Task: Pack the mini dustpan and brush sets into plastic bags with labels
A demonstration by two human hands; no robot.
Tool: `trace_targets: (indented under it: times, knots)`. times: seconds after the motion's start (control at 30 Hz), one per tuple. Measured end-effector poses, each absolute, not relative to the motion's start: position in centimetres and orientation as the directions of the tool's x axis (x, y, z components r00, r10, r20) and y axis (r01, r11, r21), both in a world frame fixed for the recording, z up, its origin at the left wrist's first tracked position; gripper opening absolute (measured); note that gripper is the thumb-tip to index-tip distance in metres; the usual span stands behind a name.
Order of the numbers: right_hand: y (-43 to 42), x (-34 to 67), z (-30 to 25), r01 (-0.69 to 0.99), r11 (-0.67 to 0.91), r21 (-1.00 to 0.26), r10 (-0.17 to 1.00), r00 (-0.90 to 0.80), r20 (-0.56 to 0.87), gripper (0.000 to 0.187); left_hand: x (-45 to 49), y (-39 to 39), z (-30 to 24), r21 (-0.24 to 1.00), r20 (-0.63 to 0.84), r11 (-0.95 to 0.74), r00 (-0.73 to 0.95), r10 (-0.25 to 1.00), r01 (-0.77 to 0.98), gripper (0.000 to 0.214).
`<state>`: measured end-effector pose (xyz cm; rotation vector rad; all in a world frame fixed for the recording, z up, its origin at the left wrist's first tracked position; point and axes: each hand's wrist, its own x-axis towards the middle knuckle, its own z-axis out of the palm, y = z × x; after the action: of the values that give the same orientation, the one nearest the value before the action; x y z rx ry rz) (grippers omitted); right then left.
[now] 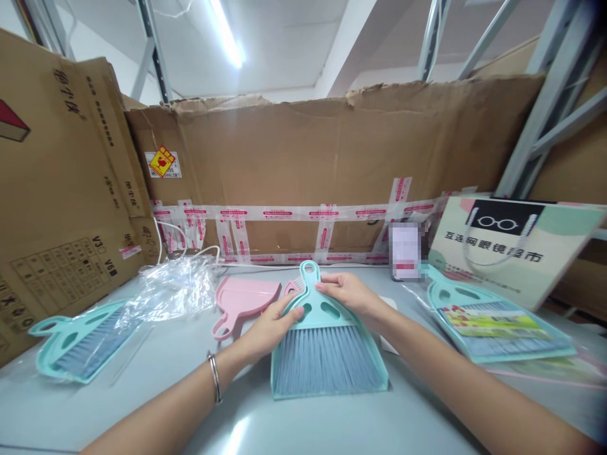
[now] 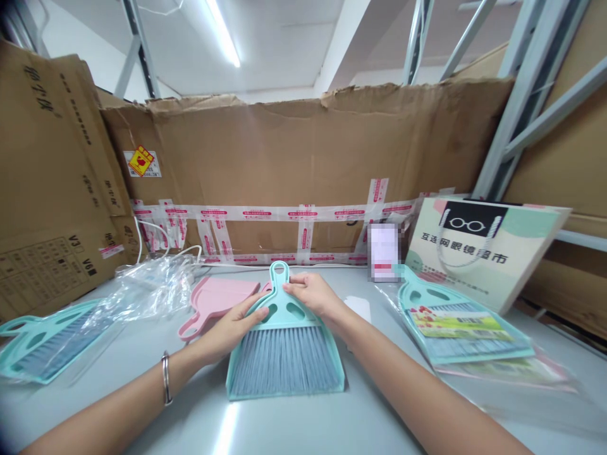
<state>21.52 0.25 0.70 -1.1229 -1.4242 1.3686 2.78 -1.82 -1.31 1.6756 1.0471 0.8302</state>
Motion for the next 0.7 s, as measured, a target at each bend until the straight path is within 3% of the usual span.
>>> trace_targets:
  times: [0.27, 0.5, 0.7]
  knots:
    - [0.0, 21.9, 0.3, 0.048, -0.019, -0.999, 0.968, -0.248, -0.03, 0.039, 2.7, -1.8, -1.3, 0.959, 0.002, -0.115, 0.401, 0.916, 0.258, 0.055]
    - [-0.9, 20.8, 0.0, 0.052, -0.009, -0.999, 0.955, -0.296, -0.024, 0.038, 3.1, -1.1, 0.5, 0.968, 0.08, -0.15, 0.319, 0.944, 0.202, 0.037]
    - [-2.0, 19.2, -0.3, 0.042, -0.017, -0.999, 0.945, -0.326, -0.03, 0.041, 2.6, -0.5, -0.2, 0.989, 0.015, -0.063, 0.321, 0.947, 0.138, 0.036]
